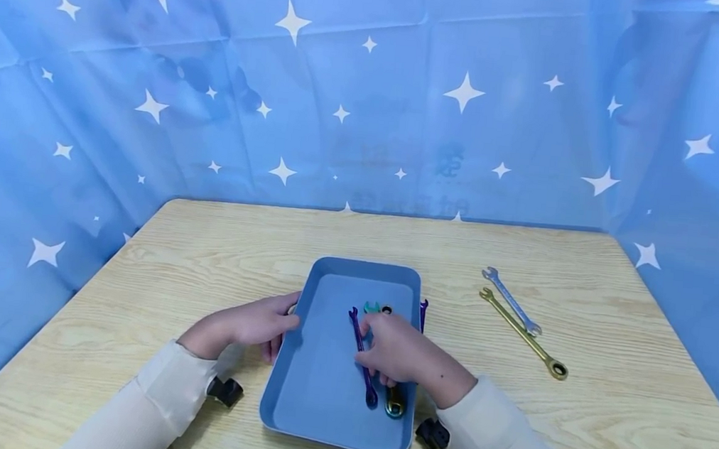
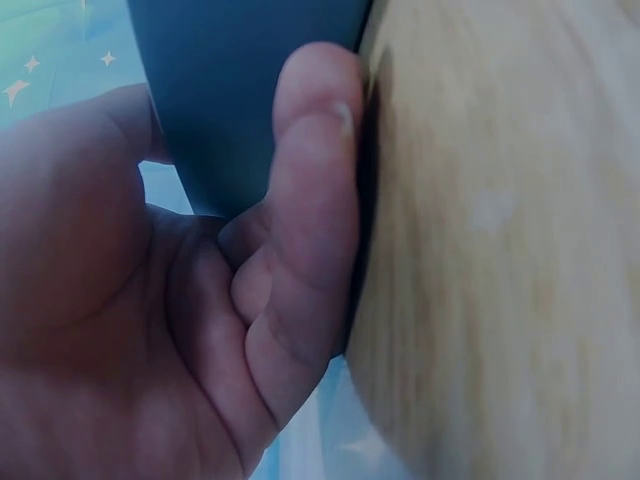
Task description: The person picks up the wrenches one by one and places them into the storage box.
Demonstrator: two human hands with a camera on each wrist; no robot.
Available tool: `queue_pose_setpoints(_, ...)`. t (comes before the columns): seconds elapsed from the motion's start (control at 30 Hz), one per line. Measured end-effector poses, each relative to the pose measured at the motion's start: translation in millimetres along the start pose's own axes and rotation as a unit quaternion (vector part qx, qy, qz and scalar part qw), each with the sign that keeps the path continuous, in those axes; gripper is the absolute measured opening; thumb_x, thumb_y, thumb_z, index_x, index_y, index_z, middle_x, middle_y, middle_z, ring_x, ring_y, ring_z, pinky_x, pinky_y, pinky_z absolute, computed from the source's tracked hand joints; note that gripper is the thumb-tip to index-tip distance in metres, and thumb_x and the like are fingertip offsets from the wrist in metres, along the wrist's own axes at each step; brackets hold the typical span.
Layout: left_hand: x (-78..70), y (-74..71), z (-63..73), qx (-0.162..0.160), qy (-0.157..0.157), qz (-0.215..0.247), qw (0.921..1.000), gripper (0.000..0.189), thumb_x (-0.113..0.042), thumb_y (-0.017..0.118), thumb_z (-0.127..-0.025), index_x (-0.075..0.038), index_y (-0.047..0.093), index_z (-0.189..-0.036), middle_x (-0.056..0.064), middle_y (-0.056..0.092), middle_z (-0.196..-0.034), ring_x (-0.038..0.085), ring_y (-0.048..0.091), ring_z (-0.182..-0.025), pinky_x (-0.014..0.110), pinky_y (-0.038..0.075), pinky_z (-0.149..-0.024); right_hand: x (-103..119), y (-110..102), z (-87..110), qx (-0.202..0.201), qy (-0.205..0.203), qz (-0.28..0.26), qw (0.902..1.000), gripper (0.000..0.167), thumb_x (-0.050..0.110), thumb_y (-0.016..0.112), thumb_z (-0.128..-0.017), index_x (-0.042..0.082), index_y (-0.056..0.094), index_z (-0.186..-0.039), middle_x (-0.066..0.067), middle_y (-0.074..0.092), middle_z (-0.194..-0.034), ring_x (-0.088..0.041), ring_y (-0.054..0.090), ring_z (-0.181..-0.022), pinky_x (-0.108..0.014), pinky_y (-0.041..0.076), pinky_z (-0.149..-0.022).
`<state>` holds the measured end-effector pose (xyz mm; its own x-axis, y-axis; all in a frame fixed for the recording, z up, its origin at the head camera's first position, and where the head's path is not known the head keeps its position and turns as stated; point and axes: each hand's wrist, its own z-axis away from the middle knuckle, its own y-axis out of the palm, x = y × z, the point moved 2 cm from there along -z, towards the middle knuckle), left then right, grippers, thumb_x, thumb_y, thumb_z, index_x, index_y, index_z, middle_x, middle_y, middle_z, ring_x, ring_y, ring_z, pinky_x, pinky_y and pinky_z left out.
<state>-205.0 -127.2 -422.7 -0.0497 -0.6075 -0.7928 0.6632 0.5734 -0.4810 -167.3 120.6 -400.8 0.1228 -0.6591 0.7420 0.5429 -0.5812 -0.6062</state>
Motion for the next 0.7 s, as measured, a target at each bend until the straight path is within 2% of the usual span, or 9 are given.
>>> queue_pose_setpoints(0.23, -1.6, -0.4, -1.3, -0.002, 0.001, -0.007, 1.0, 0.046, -0.021, 0.036, -0.1, -0.019, 0.035, -0.147, 0.013, 0.069, -0.066, 0.027, 0.068, -0.052, 0.041, 0.06, -0.052, -0.4, 0.3, -1.3, -0.014, 0.009, 0.021, 0.9996, 0.034, 0.009, 0.071, -0.091, 0.008, 0.049, -0.118, -0.005, 0.06, -0.058, -0.016, 0.055, -0.04, -0.03, 0.05, -0.04)
queue_pose_setpoints(0.47, -0.8, -1.5, -1.1, -0.003, -0.003, 0.001, 1.0, 0.054, -0.021, 0.036, -0.101, -0.023, 0.027, -0.155, 0.014, 0.069, -0.066, 0.029, 0.069, -0.054, 0.042, 0.06, -0.053, -0.4, 0.0, -1.9, -0.002, -0.024, 0.013, 0.9996, 0.019, 0.007, 0.066, -0.094, 0.008, 0.048, -0.098, -0.007, 0.057, -0.06, -0.015, 0.055, -0.041, -0.029, 0.05, -0.04)
queue_pose_setpoints(0.7, 0.4, 0.8, -0.3, 0.0, -0.001, 0.002, 1.0, 0.054, -0.021, 0.036, -0.102, -0.022, 0.027, -0.155, 0.014, 0.069, -0.065, 0.029, 0.069, -0.054, 0.042, 0.06, -0.054, -4.4, -2.2, 1.1, -0.004, -0.051, -0.002, 0.9987, 0.02, 0.014, 0.066, -0.096, 0.009, 0.049, -0.087, -0.007, 0.059, -0.064, -0.014, 0.056, -0.043, -0.03, 0.051, -0.039)
